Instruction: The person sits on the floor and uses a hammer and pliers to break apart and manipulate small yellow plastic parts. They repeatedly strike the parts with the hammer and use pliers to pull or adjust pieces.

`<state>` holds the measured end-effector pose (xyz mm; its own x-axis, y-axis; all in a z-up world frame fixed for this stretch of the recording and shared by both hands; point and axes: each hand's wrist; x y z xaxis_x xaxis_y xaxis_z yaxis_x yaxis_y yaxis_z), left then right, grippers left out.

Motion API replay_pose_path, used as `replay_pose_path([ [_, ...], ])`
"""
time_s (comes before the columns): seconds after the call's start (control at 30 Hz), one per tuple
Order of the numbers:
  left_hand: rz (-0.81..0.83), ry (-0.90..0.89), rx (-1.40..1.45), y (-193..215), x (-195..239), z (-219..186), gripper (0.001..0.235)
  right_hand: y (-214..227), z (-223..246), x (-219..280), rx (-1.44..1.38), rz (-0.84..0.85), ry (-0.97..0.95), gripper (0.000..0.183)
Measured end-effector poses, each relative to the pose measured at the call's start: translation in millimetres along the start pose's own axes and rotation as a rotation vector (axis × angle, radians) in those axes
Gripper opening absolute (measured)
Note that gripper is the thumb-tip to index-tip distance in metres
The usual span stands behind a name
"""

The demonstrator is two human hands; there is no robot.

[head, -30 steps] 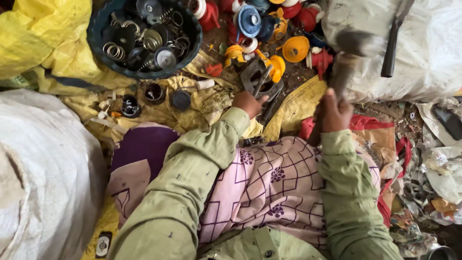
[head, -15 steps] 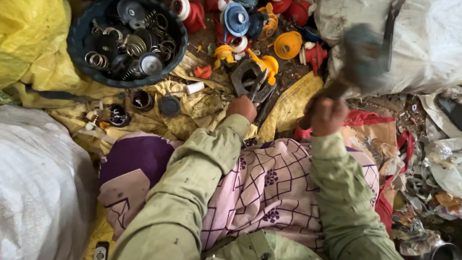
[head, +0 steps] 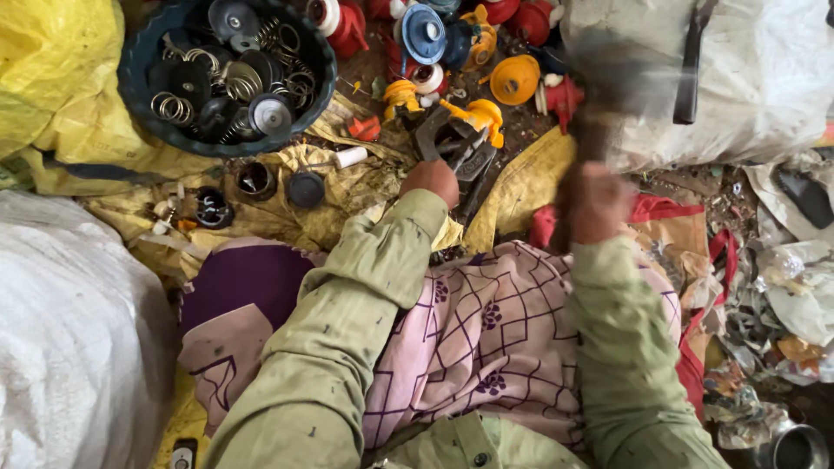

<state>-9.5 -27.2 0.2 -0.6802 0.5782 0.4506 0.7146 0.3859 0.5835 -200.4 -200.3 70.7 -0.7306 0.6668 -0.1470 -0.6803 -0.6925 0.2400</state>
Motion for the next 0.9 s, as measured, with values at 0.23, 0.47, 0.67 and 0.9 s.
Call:
replay_pose_path([
  [0.23, 0.020, 0.031, -0.022, 6, -6, 0, 0.024, 36, -86, -52, 0.366, -0.154, 0.251, 0.059],
  [0.47, -0.005, 0.003, -0.050, 9, -28, 9, 0.025, -28, -107, -51, 1.192, 0.130, 0.009, 0.067],
  [0.67, -0.012, -0.002, -0.087, 35, -24, 9, 0.025, -35, -1, -13, 0.219, 0.056, -0.291, 0.051],
  [0.9, 0.009, 0.028, -0.117, 39, -7, 1, 0.026, 25, 114, -50, -0.177, 0.235, 0.679, 0.062],
])
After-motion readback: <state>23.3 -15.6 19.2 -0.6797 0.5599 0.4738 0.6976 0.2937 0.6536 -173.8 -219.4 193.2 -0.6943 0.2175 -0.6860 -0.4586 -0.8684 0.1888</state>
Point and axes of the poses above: each hand's wrist, its own x-axis away from the middle knuckle, its own y-axis out of the back of the hand, z = x × y, and after that the axes turned 4 degrees about z, right-handed
